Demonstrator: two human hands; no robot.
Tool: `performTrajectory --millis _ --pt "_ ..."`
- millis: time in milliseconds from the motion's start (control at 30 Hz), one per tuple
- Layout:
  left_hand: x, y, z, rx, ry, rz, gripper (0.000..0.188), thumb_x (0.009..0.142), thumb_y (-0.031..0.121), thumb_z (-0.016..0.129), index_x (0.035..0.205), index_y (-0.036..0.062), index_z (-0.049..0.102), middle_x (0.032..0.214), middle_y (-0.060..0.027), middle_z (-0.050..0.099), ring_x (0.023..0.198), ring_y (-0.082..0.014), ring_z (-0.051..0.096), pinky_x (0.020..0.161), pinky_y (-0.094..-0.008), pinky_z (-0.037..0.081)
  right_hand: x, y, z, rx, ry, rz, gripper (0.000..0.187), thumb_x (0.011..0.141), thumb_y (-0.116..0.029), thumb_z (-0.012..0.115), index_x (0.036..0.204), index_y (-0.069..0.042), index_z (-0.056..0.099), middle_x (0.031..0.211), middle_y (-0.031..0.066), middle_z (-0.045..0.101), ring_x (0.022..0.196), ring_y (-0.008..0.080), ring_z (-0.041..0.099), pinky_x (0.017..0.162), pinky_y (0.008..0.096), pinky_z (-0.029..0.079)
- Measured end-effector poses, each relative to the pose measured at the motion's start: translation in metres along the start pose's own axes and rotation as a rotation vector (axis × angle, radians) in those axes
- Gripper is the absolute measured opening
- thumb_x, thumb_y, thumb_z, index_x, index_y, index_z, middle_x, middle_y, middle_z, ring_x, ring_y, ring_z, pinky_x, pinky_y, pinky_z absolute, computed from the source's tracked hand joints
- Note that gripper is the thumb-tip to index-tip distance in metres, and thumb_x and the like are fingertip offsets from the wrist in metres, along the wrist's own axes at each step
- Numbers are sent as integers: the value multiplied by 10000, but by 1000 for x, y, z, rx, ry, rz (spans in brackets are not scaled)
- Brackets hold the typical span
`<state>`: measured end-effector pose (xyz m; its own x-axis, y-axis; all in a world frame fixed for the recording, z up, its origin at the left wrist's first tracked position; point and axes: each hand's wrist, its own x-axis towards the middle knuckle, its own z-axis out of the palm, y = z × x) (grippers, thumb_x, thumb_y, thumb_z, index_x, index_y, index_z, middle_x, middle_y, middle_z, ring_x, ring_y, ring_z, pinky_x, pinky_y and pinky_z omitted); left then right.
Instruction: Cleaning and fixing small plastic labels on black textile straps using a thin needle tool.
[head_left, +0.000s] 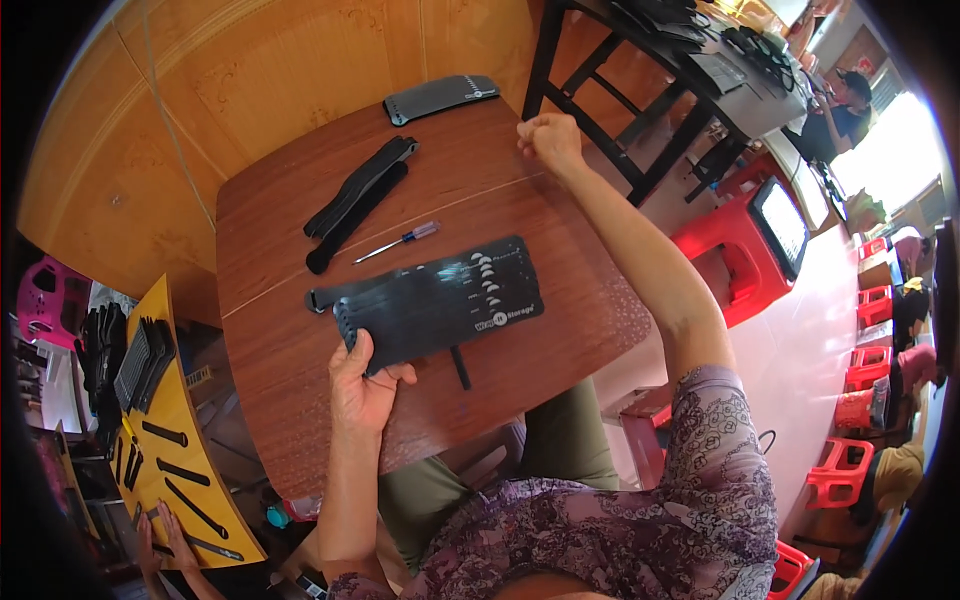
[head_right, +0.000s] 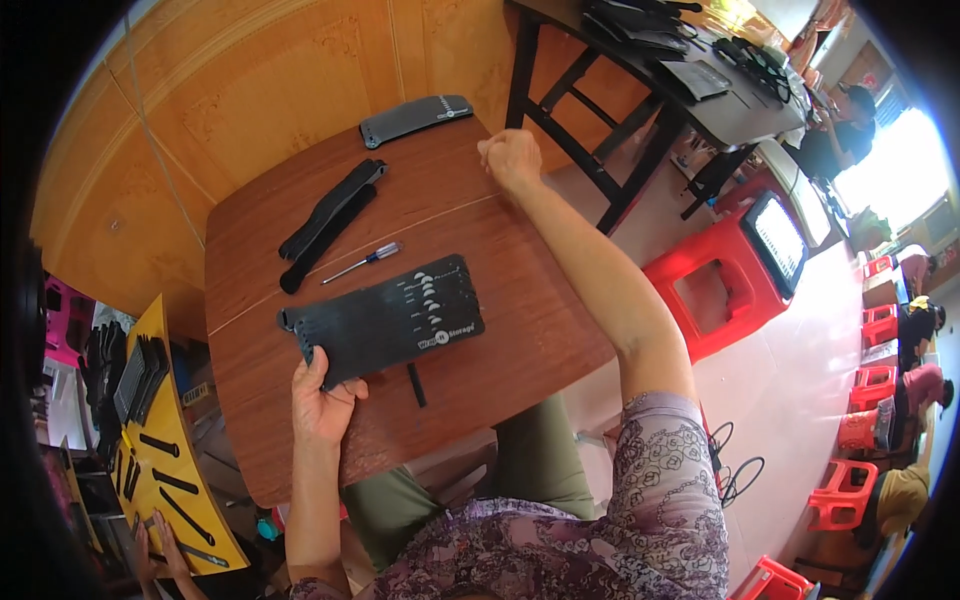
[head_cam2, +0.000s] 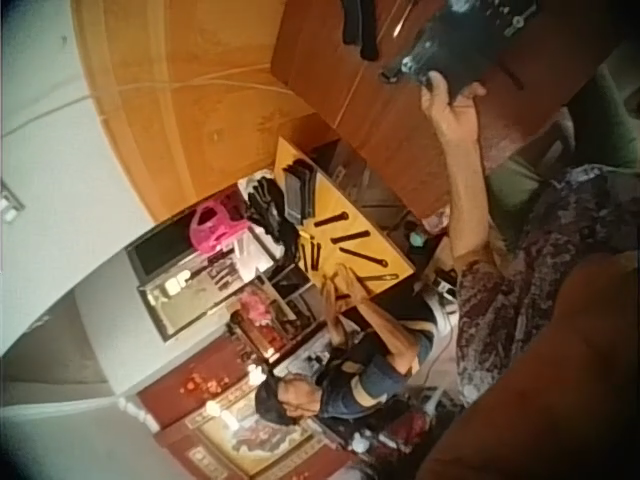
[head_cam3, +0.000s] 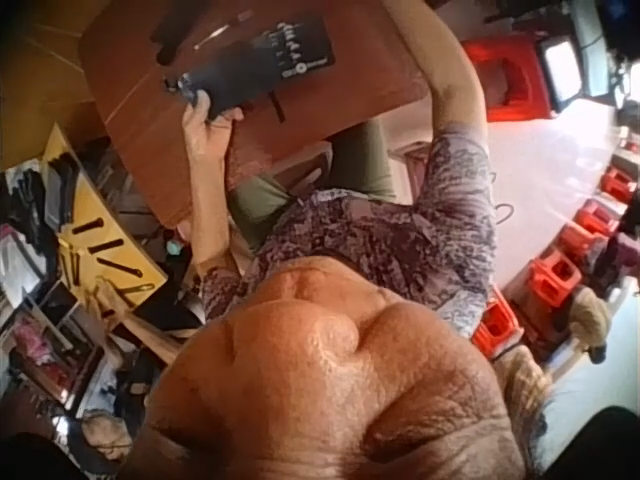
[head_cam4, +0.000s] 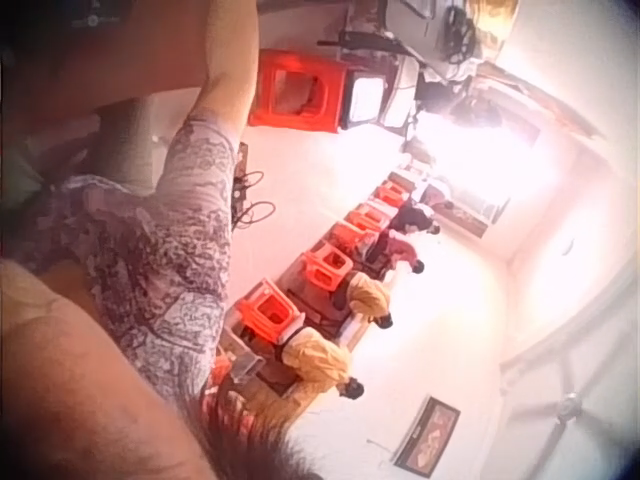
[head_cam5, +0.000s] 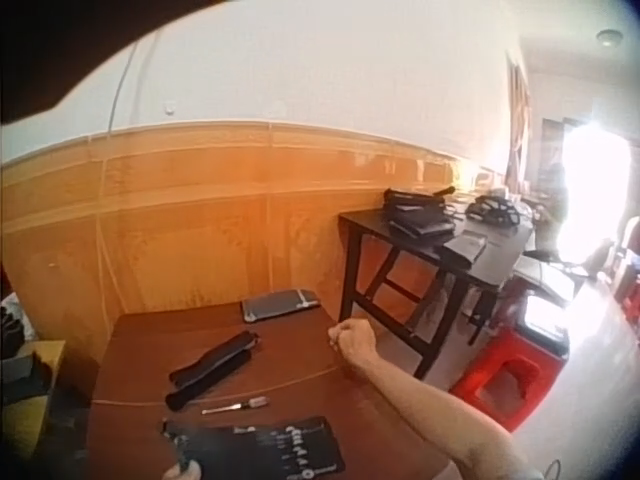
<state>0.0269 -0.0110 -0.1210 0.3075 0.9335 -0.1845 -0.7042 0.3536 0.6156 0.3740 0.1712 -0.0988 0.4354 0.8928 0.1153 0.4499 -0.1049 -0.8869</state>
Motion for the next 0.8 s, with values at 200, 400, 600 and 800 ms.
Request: performTrajectory --millis 200,400,600,800 --pt "1 -3 -8 -56 26 11 297 908 207 533 1111 -9 517 1020 -162 633 719 -296 645 432 -376 503 60 -18 29 -453 185 -222 358 768 -303 603 813 49 655 867 260 637 884 402 612 773 451 472" --pt "1 -3 -7 -61 63 17 315 898 199 545 1128 -14 513 1025 -170 628 728 -313 638 424 -398 492 114 -17 51 -585 186 -91 520 790 -477 550 880 25 654 924 233 642 918 397 605 768 455 467" --pt "1 -3 -8 -102 46 -4 228 885 127 553 1046 -34 568 1045 -202 610 750 -342 628 442 -451 500 136 -15 71 -561 90 12 467 740 -438 633 936 -16 668 1026 192 640 994 361 579 843 447 411" --pt "2 -2 -7 -137 82 -1 217 874 103 568 1032 -46 571 1041 -219 604 760 -348 628 448 -466 514 150 -13 78 -539 59 56 303 629 -235 765 850 -46 680 947 147 659 956 317 591 859 436 368"
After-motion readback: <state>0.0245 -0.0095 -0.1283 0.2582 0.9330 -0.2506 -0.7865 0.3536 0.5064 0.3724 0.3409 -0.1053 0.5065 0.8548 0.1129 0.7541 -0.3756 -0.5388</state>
